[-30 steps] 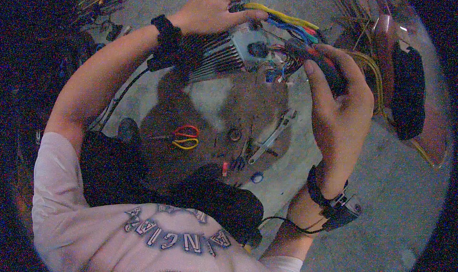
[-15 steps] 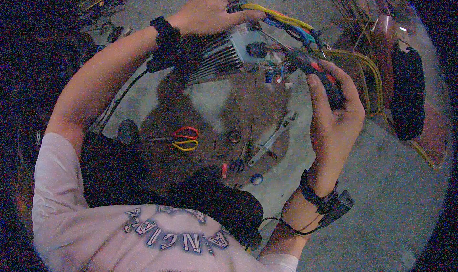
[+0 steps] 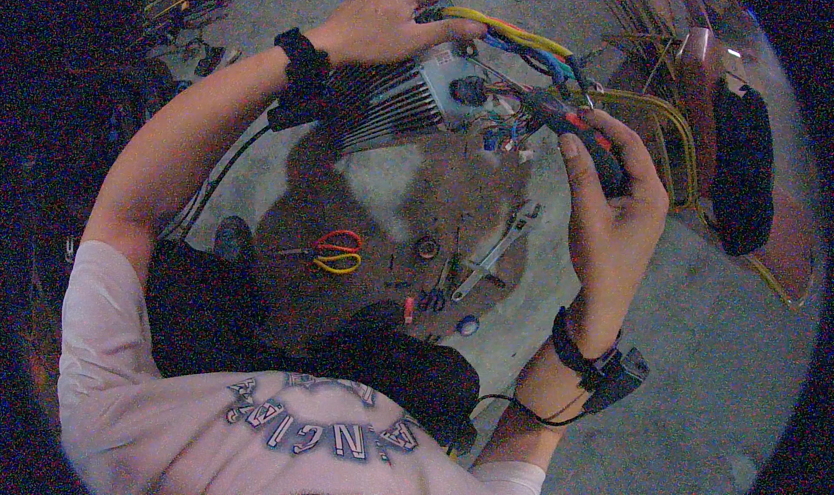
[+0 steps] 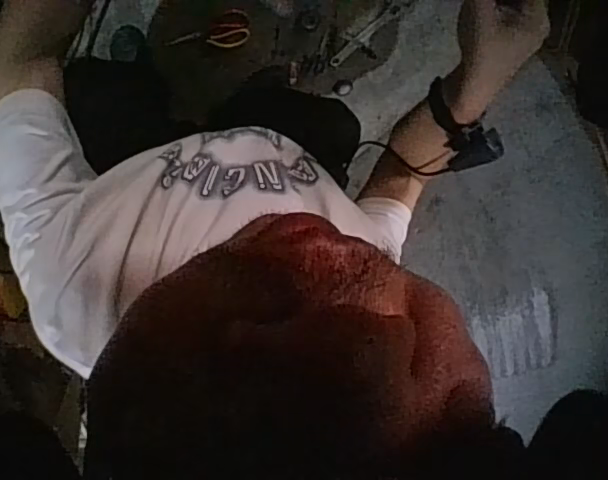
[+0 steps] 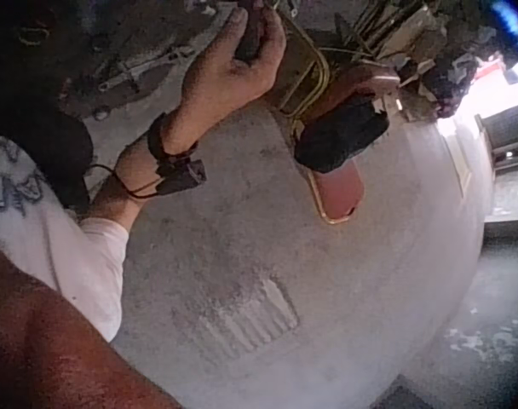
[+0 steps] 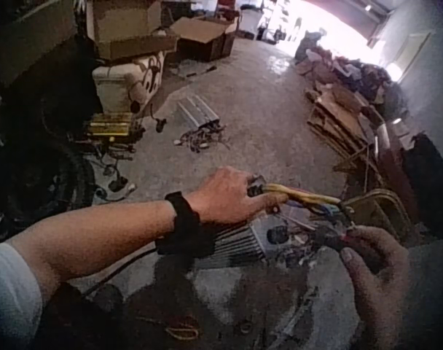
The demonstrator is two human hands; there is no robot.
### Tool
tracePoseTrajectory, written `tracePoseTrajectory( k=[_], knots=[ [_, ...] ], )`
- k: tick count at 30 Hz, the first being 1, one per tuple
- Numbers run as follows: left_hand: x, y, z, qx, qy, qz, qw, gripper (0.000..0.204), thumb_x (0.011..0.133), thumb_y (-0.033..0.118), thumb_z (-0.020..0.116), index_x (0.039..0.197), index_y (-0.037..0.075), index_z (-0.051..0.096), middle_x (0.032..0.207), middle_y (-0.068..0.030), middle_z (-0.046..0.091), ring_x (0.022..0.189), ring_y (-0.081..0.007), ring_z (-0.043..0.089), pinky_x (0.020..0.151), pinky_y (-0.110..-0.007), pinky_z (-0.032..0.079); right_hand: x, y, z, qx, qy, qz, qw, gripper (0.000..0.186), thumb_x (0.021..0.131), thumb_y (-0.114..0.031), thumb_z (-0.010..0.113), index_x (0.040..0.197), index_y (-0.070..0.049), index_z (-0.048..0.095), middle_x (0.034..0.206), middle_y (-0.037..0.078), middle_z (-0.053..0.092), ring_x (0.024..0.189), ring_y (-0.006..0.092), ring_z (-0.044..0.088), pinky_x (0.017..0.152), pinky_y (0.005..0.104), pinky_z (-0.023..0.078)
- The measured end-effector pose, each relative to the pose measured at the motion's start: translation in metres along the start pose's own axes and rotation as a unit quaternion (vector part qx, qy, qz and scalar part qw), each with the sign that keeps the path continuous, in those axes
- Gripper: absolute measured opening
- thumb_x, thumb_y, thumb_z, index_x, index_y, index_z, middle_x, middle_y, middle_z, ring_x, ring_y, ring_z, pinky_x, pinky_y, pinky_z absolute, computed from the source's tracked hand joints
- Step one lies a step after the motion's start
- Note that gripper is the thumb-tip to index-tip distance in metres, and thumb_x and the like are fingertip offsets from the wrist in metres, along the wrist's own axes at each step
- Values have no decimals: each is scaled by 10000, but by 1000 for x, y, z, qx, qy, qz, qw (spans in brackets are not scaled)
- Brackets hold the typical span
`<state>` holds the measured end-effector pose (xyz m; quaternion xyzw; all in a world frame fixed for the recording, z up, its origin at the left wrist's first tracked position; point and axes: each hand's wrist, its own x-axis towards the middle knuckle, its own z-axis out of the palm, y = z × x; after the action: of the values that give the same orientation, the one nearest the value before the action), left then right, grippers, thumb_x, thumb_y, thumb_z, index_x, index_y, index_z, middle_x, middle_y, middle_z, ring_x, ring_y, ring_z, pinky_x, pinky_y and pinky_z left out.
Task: Inspecting and manipulating wiring on an electric vehicle motor controller.
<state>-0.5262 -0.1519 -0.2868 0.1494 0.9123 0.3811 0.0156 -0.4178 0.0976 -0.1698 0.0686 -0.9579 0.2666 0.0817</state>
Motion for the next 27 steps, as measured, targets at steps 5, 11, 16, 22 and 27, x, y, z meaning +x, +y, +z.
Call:
tracePoseTrajectory(
  k=[5, 11, 16, 22, 27],
  knots=[
    [0, 1, 0, -13, 9, 11, 1000, 813, 860, 744, 562, 713, -52, 635, 623, -189, 605, 630, -311, 645, 604, -428, 501, 1, 0, 0, -3, -3, -23, 1000, 291, 874, -124, 749, 1139, -19, 691, 1059, 51, 713, 940, 113, 611, 818, 249, 468],
    [1, -3, 2, -21, 22, 27, 999, 815, 852, 751, 564, 712, -49, 635, 628, -205, 606, 628, -335, 649, 612, -440, 505, -1, -1, 1, -1, -5, -6, 1000, 308, 871, -124, 751, 1157, -30, 687, 1056, 56, 711, 896, 105, 605, 777, 248, 461],
    [2, -4, 3, -8, 27, 28, 999, 826, 853, 752, 562, 710, -59, 631, 638, -210, 610, 649, -339, 654, 621, -443, 508, -2, 3, 2, -6, 0, -4, 1000, 322, 873, -145, 755, 1174, -50, 690, 1024, 39, 695, 747, 61, 578, 602, 204, 451],
    [1, -2, 0, -2, 12, 23, 1000, 854, 852, 767, 544, 728, -73, 638, 668, -214, 621, 676, -338, 655, 637, -437, 511, -4, 4, 1, -14, 0, -22, 1000, 312, 880, -133, 746, 1177, -54, 691, 1003, 27, 694, 725, 52, 568, 595, 201, 451],
    [3, -4, 2, 18, 19, 19, 999, 861, 860, 773, 522, 727, -69, 638, 660, -209, 613, 668, -330, 648, 633, -438, 506, -6, 3, 1, -10, 4, -23, 1000, 314, 879, -119, 748, 1180, -52, 690, 989, 24, 687, 733, 56, 569, 602, 200, 452]
  ],
)
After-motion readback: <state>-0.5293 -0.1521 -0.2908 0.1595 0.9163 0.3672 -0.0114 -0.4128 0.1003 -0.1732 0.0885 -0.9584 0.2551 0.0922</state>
